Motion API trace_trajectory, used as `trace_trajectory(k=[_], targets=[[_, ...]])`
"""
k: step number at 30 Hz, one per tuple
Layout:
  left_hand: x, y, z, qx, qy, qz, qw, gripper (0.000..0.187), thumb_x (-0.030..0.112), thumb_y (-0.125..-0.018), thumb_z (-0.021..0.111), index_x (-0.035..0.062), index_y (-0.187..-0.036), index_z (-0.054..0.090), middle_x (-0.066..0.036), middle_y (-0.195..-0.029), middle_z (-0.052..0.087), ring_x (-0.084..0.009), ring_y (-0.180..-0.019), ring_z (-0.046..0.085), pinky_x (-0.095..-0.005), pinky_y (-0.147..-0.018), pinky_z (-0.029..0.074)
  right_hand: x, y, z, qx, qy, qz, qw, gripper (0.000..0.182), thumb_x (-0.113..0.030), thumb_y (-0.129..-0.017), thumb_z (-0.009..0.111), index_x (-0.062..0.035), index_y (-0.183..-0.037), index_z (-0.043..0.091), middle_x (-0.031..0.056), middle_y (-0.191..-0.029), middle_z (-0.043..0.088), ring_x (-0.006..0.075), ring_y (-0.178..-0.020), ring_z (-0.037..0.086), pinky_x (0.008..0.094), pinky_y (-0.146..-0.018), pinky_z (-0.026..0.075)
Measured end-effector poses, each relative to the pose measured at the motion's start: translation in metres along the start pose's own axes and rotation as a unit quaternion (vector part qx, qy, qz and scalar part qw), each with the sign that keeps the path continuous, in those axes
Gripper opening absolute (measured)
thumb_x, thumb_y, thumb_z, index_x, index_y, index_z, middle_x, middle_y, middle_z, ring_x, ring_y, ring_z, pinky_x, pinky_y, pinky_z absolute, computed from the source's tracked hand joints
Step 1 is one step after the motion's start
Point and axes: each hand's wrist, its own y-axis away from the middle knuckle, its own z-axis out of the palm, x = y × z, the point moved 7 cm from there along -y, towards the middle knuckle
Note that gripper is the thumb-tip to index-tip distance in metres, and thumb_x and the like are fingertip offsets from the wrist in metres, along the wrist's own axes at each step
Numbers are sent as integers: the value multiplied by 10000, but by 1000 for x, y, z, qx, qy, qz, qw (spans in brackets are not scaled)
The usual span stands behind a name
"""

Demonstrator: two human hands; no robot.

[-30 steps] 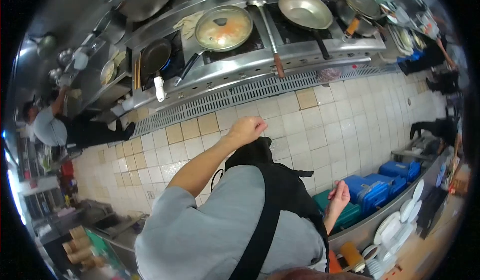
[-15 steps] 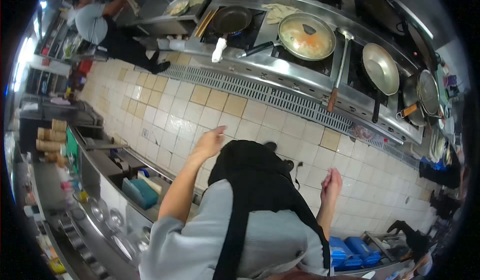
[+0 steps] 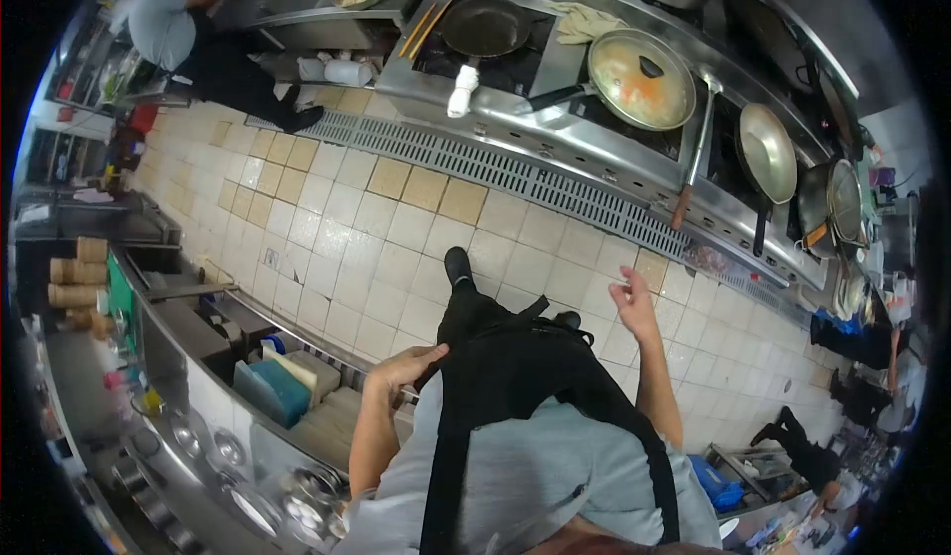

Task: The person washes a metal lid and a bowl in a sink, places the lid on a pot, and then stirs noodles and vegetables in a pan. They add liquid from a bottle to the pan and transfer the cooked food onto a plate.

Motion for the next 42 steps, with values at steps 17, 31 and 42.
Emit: trace_trajectory(k=[17, 31, 42], targets=[[294, -29, -334, 295, -73, 352, 885, 432, 192, -975, 627, -67, -1317, 575, -117, -1068, 700, -152, -966, 637, -272, -837, 501, -96, -88, 142, -112, 48, 50, 991, 365, -215, -961, 642, -3, -1254, 595, 169, -1099, 705, 263, -927, 700, 356, -798, 553], [446, -105, -456, 253, 325, 362, 836, 283, 175, -995, 617, 16, -1221, 556, -69, -1002, 648, -165, -906, 652, -315, -799, 581, -25, -170, 155, -114, 6, 143, 983, 381, -242, -960, 645, -6, -1257, 611, 173, -1074, 715, 251, -926, 702, 353, -806, 548], [602, -248, -629, 134, 310, 325, 883, 460, 89, -933, 641, 3, -1330, 426, -163, -1177, 598, -250, -976, 648, -396, -812, 606, -133, -117, 104, 188, -108, 338, 916, 428, -276, -1009, 593, -46, -1365, 537, 84, -1147, 660, 165, -953, 646, 317, -758, 539]])
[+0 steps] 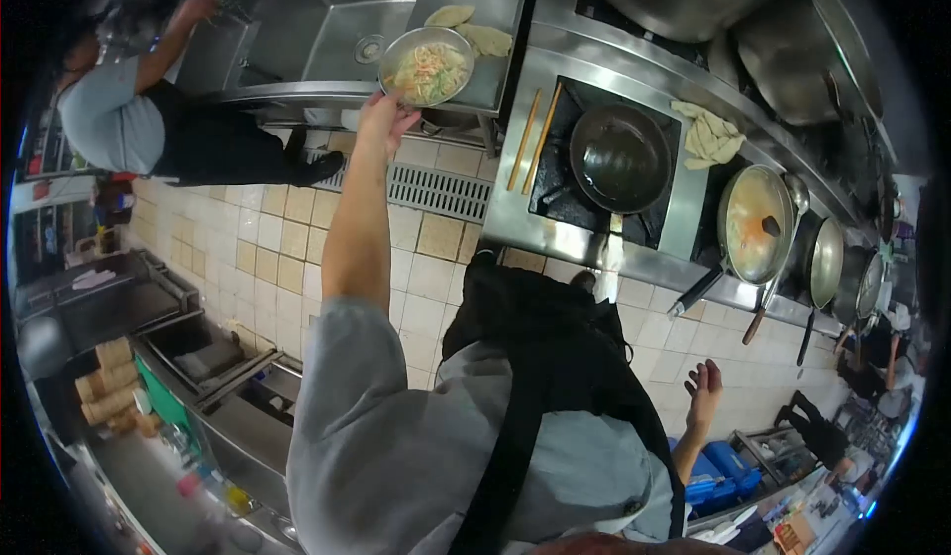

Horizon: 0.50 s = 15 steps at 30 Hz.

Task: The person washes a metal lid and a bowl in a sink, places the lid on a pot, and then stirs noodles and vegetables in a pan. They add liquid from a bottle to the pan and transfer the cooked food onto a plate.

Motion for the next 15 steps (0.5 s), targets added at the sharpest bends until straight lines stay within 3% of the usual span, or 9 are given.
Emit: trace_trajectory(k=[1, 2, 4, 6, 8, 10, 15], targets=[[4, -4, 5, 37, 10, -5, 999, 432, 75, -929, 637, -32, -1310, 464, -185, -1187, 591, -310, -1027, 660, -395, -754, 643, -17, 18, -3, 68, -47, -20, 996, 420, -282, -1014, 589, -52, -1363, 544, 89, -1151, 663, 169, -963, 651, 321, -772, 547], [1, -16, 1, 33, 7, -14, 999, 432, 75, -929, 637, -32, -1310, 464, -185, -1187, 591, -310, -1027, 660, -395, -754, 643, -25, 25, -2, 75, -44, -12, 996, 420, -282, -1014, 589, -52, -1363, 544, 89, -1151, 663, 169, -963, 651, 321, -772, 547], [-9, -40, -4, 15, -40, -43, 998, 419, 12, -921, 594, -35, -1317, 465, -201, -1232, 587, -314, -1046, 661, -400, -785, 645, -54, 44, -2, 151, -56, -89, 983, 376, -270, -1025, 577, -40, -1323, 583, 101, -1136, 676, 174, -972, 661, 319, -790, 558], [-12, -62, -20, -39, 10, -22, 999, 393, -42, -874, 576, -48, -1254, 476, -174, -1175, 605, -300, -1026, 659, -432, -757, 645, -102, 68, 12, 192, -56, -132, 971, 338, -231, -1035, 558, -6, -1281, 609, 106, -1102, 683, 172, -955, 665, 313, -780, 564], [2, -64, -18, -77, -91, -33, 992, 442, -90, -843, 512, -68, -1280, 450, -190, -1211, 602, -333, -1059, 654, -466, -783, 642, -150, 83, 33, 193, -43, -182, 963, 335, -183, -1039, 544, 31, -1293, 591, 125, -1113, 681, 177, -965, 663, 321, -795, 570], [18, -35, -2, -60, -44, -43, 996, 478, -90, -832, 498, -69, -1304, 430, -208, -1232, 597, -351, -1074, 651, -489, -826, 627, -191, 85, 57, 183, -42, -206, 960, 302, -147, -1036, 545, 35, -1271, 601, 133, -1094, 684, 173, -949, 668, 316, -786, 575], [43, 34, 73, -153, -59, -72, 984, 572, -74, -824, 501, -49, -1380, 372, -232, -1288, 558, -366, -1118, 637, -522, -888, 597, -256, 54, 130, 84, -61, -245, 964, 263, -104, -1026, 553, 44, -1236, 611, 118, -1072, 686, 167, -969, 673, 303, -791, 580]])
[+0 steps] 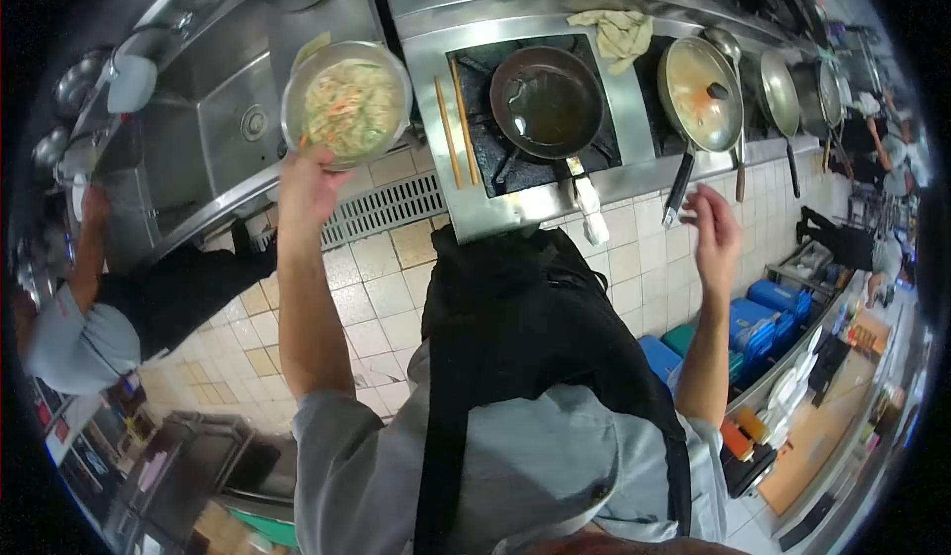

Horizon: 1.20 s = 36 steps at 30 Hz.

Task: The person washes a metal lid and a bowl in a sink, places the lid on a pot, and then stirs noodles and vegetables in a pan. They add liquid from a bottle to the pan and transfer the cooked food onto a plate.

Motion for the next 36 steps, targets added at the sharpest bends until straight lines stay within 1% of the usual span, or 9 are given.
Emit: trace_trajectory(k=[3, 7, 14, 17, 19, 20, 23, 29, 36], targets=[[-13, 3, 72, -66, -72, -10, 995, 675, -74, -821, 487, 7, -1462, 289, -232, -1343, 525, -373, -1111, 647, -536, -859, 606, -19, -25, 64, -52, -38, -36, 997, 259, -94, -1006, 586, 15, -1238, 619, 110, -1122, 681, 152, -986, 667, 299, -803, 581], [-36, -6, 172, -162, -168, -24, 972, 728, -61, -834, 496, 74, -1503, 242, -234, -1332, 531, -366, -1071, 666, -502, -773, 631, -87, -52, 145, -150, 123, -214, 957, 337, -125, -942, 662, -25, -1258, 604, 189, -1239, 624, 297, -1090, 652, 367, -870, 562], [-71, -14, 258, -242, -381, 14, 892, 665, 7, -845, 530, 144, -1479, 381, -162, -1273, 603, -309, -1060, 669, -401, -667, 616, -71, -116, 230, -157, 197, -364, 897, 503, -224, -882, 704, -16, -1310, 542, 214, -1325, 551, 397, -1243, 516, 460, -1035, 438], [-71, -6, 277, -246, -449, 48, 857, 680, 44, -829, 544, 177, -1483, 410, -210, -1257, 621, -366, -1078, 663, -450, -716, 598, -51, -137, 250, -178, 232, -331, 897, 504, -194, -816, 717, 5, -1249, 554, 221, -1250, 568, 405, -1216, 514, 474, -1030, 430], [-66, -8, 290, -204, -608, 178, 746, 694, 43, -823, 532, 175, -1492, 400, -262, -1282, 601, -442, -1150, 611, -509, -884, 549, -37, -142, 259, -212, 255, -300, 894, 464, -196, -813, 700, -71, -1240, 567, 192, -1255, 552, 397, -1243, 514, 477, -1048, 444], [-70, -9, 291, -215, -601, 165, 752, 716, 35, -824, 532, 192, -1506, 381, -299, -1339, 546, -477, -1196, 559, -524, -1003, 472, -29, -140, 261, -224, 287, -299, 882, 469, -206, -814, 703, -81, -1247, 573, 182, -1264, 551, 387, -1257, 507, 492, -1047, 444], [-93, -29, 293, -205, -603, 280, 718, 725, 16, -828, 535, 209, -1509, 379, -305, -1421, 475, -481, -1207, 557, -520, -988, 489, -17, -143, 261, -252, 332, -260, 871, 478, -216, -811, 710, -107, -1261, 589, 152, -1309, 542, 367, -1287, 490, 543, -1045, 438], [-82, -12, 312, -178, -645, 339, 661, 743, -16, -837, 520, 234, -1518, 359, -298, -1529, 338, -488, -1211, 551, -518, -979, 502, 18, -142, 264, -234, 388, -263, 852, 472, -166, -811, 703, -81, -1263, 596, 117, -1375, 524, 320, -1310, 486, 505, -1065, 438], [-58, -18, 317, -126, -631, 403, 651, 725, -62, -845, 480, 196, -1513, 365, -276, -1481, 423, -482, -1246, 520, -493, -1036, 450, 33, -137, 253, -265, 365, -303, 839, 428, -109, -801, 692, -58, -1215, 600, 116, -1300, 591, 305, -1243, 554, 435, -1040, 472]])
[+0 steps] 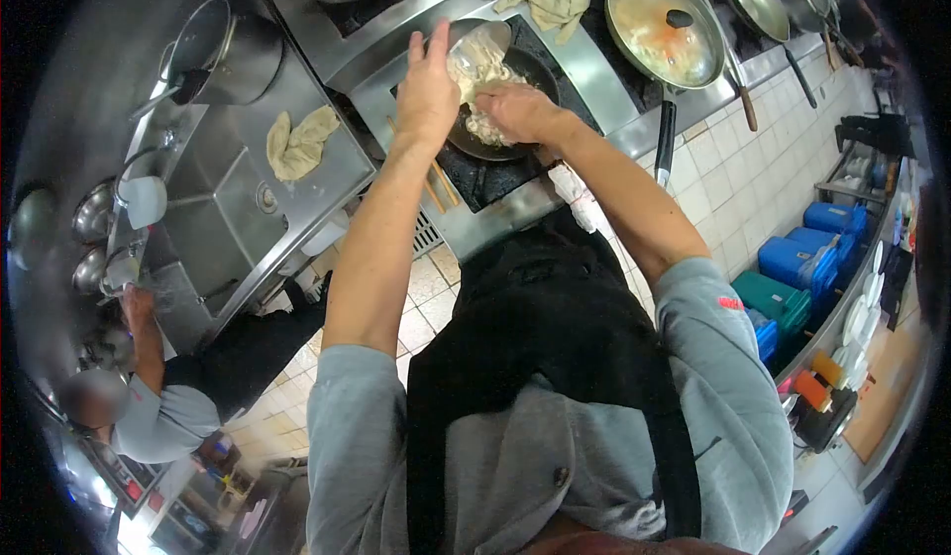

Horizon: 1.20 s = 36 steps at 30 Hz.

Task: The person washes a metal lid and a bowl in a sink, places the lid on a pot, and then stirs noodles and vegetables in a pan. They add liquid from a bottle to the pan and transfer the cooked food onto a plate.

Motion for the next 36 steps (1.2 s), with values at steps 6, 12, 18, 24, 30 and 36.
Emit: trace_trajectory(k=[6, 12, 18, 24, 30, 36], targets=[[-29, -17, -24, 30, 113, -67, 991, 677, -30, -808, 481, 76, -1474, 418, -287, -1325, 573, -435, -1225, 560, -446, -1026, 458, 1, 1, -52, -4, -78, 30, 996, 271, -163, -893, 614, -59, -1141, 593, 164, -1147, 652, 374, -1006, 661, 444, -892, 545], [-37, -7, -26, 15, 186, -120, 975, 703, -34, -791, 469, 82, -1482, 415, -279, -1299, 603, -406, -1228, 578, -418, -1039, 449, -9, -21, -108, 309, -115, -32, 943, 248, -81, -894, 564, 10, -1125, 572, 242, -1051, 620, 408, -1063, 606, 477, -942, 491], [-12, 14, -21, 17, 288, -68, 955, 703, -50, -789, 440, 103, -1475, 444, -271, -1298, 604, -361, -1211, 602, -370, -1026, 447, -36, -41, -90, 281, -129, -44, 950, 364, 18, -770, 597, 19, -1134, 583, 219, -1158, 586, 401, -1114, 574, 459, -976, 470], [-7, 28, -32, 17, 242, -51, 969, 698, -56, -797, 447, 115, -1474, 447, -272, -1292, 605, -363, -1137, 641, -372, -955, 492, -46, -35, -73, 94, -109, -66, 987, 374, 0, -747, 625, 19, -1120, 604, 198, -1140, 610, 376, -1138, 583, 444, -936, 507], [2, 26, -44, 21, 159, 12, 987, 676, -60, -814, 466, 127, -1464, 448, -237, -1299, 608, -414, -1148, 610, -437, -974, 487, -32, -26, -83, 12, 5, -34, 999, 323, -70, -787, 641, -8, -1103, 610, 178, -1098, 625, 378, -1085, 601, 438, -935, 521], [13, 22, -40, 10, 145, -27, 989, 642, -47, -835, 486, 131, -1451, 454, -233, -1330, 581, -419, -1204, 568, -459, -1000, 476, -9, -14, -79, 213, -55, 25, 975, 359, -111, -849, 610, -6, -1190, 573, 216, -1103, 616, 403, -1076, 592, 450, -899, 511]])
